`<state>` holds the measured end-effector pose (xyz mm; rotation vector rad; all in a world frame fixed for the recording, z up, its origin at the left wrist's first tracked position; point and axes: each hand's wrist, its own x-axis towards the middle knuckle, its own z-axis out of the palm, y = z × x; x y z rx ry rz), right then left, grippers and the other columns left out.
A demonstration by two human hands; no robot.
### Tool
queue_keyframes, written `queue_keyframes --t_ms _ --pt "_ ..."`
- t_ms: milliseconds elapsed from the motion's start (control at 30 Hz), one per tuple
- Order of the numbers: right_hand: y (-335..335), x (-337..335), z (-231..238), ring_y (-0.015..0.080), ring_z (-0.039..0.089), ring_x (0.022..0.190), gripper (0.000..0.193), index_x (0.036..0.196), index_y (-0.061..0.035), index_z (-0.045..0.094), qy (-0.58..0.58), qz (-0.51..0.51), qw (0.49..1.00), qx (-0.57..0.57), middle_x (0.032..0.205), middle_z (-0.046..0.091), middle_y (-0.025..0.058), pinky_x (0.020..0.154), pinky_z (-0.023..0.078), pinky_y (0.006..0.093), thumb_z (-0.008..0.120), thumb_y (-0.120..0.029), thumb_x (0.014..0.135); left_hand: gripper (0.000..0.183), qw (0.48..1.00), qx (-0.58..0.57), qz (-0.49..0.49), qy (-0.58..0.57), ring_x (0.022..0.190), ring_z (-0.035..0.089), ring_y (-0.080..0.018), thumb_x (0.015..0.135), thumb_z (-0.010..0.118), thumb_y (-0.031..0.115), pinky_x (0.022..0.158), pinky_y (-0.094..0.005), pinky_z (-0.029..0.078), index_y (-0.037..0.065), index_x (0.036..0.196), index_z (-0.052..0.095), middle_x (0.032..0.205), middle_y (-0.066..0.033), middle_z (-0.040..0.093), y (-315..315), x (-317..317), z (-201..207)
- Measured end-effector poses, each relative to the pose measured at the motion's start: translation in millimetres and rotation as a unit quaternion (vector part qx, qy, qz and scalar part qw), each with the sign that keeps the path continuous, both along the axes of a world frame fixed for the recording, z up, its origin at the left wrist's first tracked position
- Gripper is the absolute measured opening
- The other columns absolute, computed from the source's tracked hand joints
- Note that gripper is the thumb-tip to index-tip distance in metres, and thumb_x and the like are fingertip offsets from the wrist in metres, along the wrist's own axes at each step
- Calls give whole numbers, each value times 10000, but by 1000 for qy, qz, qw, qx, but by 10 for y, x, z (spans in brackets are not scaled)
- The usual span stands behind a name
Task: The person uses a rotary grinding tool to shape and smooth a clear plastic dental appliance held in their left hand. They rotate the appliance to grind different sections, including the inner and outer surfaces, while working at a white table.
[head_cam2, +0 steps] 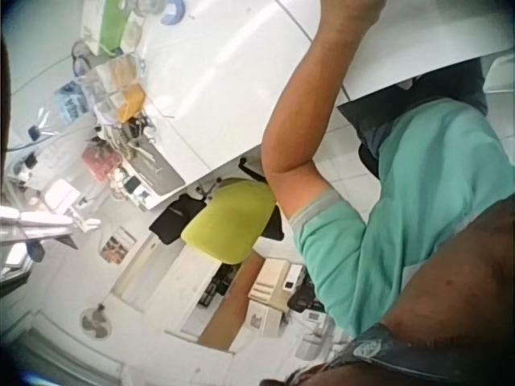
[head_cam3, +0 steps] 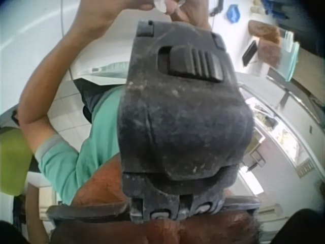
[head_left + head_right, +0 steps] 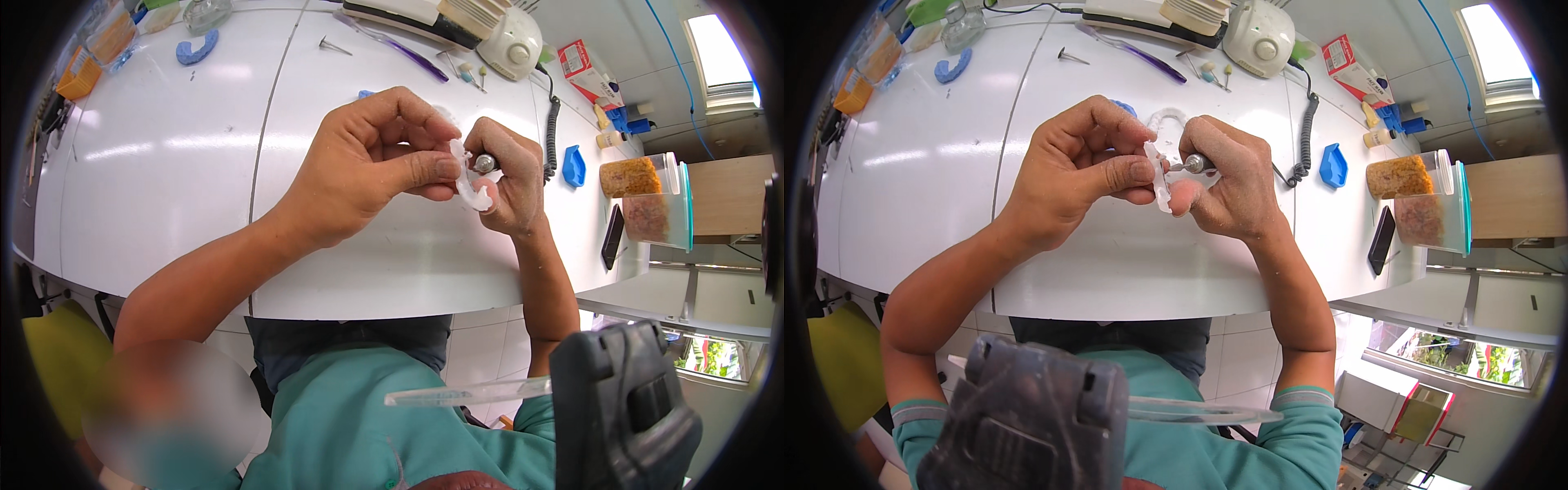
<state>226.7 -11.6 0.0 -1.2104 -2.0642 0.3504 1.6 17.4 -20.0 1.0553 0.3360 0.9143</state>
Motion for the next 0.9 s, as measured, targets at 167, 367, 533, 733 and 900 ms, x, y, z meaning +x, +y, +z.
queue_keyframes --t_ms 167,367,533,733,900 --pt "-9 16 -2 146 461 528 839 721 -72 522 10 8 1000 -20 592 457 26 484 338 294 585 -906 790 214 1000 7 10 -11 924 730 -153 953 742 26 793 -278 664 8 1141 642 1049 -116 721 -30 29 9" --pt "-26 10 29 151 463 528 845 733 -66 523 22 11 1000 -12 602 450 35 488 345 289 571 -907 805 225 1000 8 -1 -2 949 735 -169 951 744 23 790 -269 668 3 1146 633 1072 -117 714 -32 35 40" --pt "-23 6 49 151 469 531 851 738 -67 523 29 21 999 -11 604 460 28 485 346 284 550 -914 813 198 1000 18 11 -17 944 734 -172 945 748 19 801 -281 667 9 1122 659 1043 -107 720 -55 41 79" --pt "-54 4 61 146 464 530 875 723 -76 529 29 24 999 -5 592 446 24 487 334 282 513 -948 796 130 997 63 22 -24 932 740 -173 945 741 15 796 -295 663 4 1065 690 995 -113 740 -26 84 80" --pt "-52 21 30 152 461 523 891 719 -76 542 38 31 999 9 583 430 19 489 332 294 487 -963 792 98 995 92 20 -42 920 739 -170 961 720 21 788 -298 658 8 1054 693 1003 -126 753 -37 102 99"
